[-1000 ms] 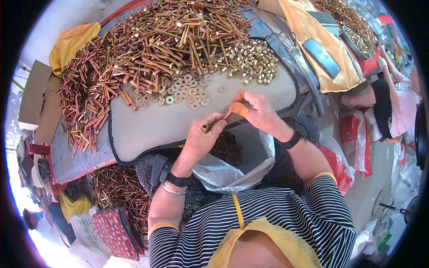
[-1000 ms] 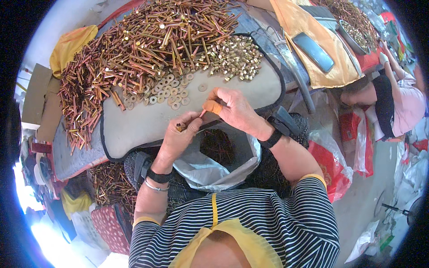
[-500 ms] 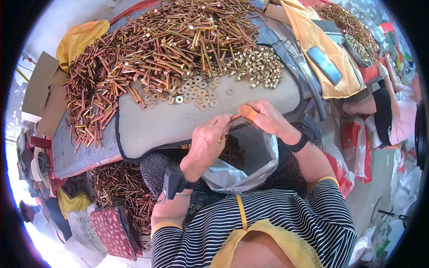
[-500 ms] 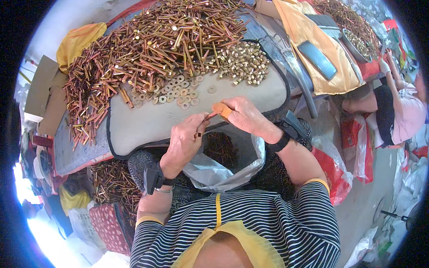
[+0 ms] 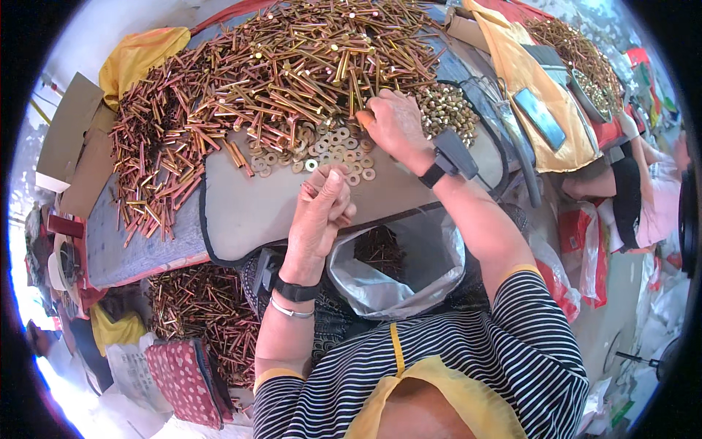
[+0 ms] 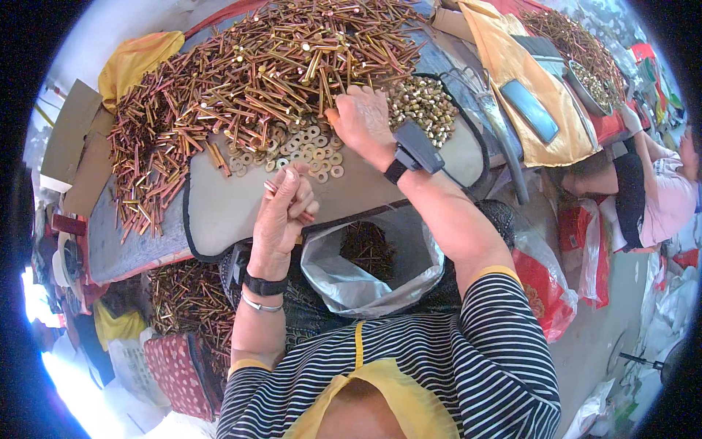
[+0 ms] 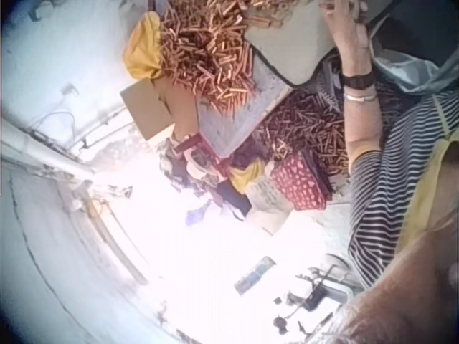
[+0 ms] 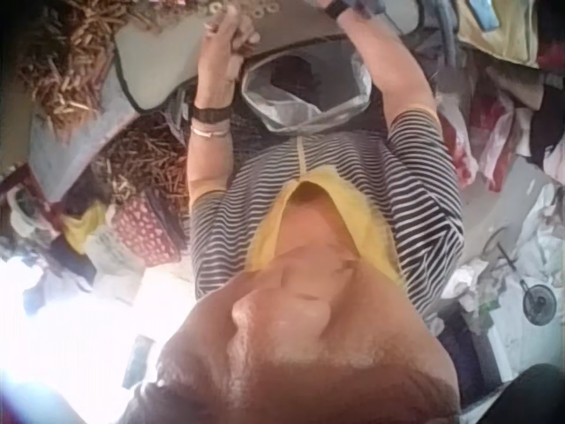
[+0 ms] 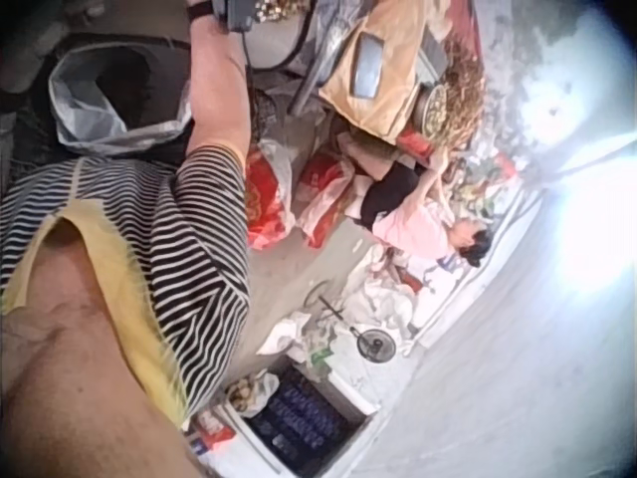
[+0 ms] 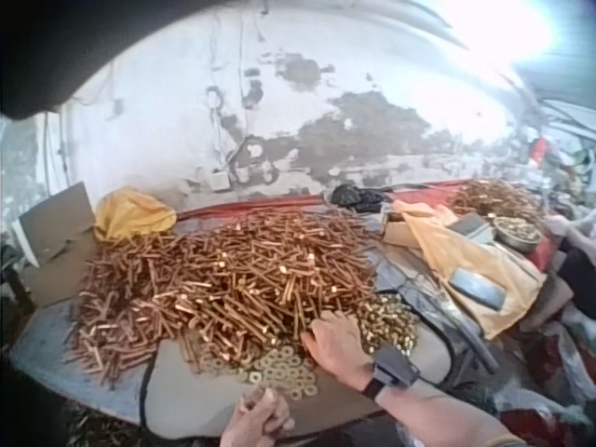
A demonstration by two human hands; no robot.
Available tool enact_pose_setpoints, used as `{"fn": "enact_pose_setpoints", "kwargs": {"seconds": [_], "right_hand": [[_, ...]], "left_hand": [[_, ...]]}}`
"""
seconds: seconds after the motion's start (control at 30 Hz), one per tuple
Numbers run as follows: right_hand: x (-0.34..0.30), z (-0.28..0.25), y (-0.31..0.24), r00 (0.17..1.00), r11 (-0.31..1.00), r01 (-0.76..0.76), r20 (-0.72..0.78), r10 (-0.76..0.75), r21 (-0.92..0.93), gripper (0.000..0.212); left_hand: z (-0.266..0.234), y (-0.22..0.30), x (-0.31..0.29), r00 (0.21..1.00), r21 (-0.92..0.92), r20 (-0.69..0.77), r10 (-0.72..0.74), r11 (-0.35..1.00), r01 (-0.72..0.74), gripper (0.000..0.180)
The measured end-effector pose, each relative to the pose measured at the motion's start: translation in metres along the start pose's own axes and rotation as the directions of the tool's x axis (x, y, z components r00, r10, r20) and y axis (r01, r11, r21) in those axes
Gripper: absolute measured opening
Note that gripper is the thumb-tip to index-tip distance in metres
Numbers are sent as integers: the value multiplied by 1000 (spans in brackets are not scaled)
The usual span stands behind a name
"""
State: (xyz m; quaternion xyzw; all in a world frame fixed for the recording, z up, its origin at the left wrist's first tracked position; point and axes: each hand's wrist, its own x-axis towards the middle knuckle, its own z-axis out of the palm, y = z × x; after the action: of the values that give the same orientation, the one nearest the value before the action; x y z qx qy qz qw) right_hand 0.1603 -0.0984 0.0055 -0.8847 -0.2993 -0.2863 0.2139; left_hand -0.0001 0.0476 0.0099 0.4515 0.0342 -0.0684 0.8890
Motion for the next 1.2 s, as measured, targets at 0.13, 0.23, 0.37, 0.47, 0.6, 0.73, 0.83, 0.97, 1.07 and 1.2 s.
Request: {"fn": "enact_pose_setpoints", "kwargs": {"seconds": [0.13, 0.23, 0.37, 0.47, 0.6, 0.73, 0.83, 0.97, 1.07, 1.2], "right_hand": [[2, 10, 2, 994, 982, -107, -11, 110, 154, 15], [-2, -2, 11, 946, 878, -292, -20, 323, 378, 15], [-27, -40, 33, 893, 577, -350, 77, 444, 738, 13], [-41, -68, 38, 843, 194, -197, 65, 534, 961, 9], [-56, -81, 38, 817, -167, -336, 375, 438, 927, 9], [-72, -78, 32, 940, 761, -322, 287, 184, 564, 11], [-70, -80, 23, 979, 925, -90, 203, 15, 368, 7], [-59, -87, 20, 920, 987, 60, 376, -112, 146, 7], [-43, -94, 14, 874, 981, 156, 448, -191, 114, 6], [-9, -87, -3, 735, 929, 369, 619, -277, -23, 10]], "left_hand": [[5, 0, 0, 997, -148, -47, 54, 987, -61, 31], [-4, -3, 4, 999, -227, -32, 26, 973, -33, 34], [4, -4, 2, 996, -92, -76, 54, 994, -61, 39], [1, -7, 5, 996, -64, -75, 48, 996, -53, 34], [-6, -23, 10, 986, -138, -147, 81, 985, -102, 26], [8, -22, 10, 979, -198, -190, 77, 973, -115, 16], [3, -21, 13, 977, -258, -179, 117, 953, -161, 18], [-3, -26, 14, 967, -275, -194, 162, 938, -212, 19], [1, -22, 13, 949, -198, -245, 198, 948, -249, 22], [12, -18, 14, 931, -113, -320, 174, 969, -220, 28]]}}
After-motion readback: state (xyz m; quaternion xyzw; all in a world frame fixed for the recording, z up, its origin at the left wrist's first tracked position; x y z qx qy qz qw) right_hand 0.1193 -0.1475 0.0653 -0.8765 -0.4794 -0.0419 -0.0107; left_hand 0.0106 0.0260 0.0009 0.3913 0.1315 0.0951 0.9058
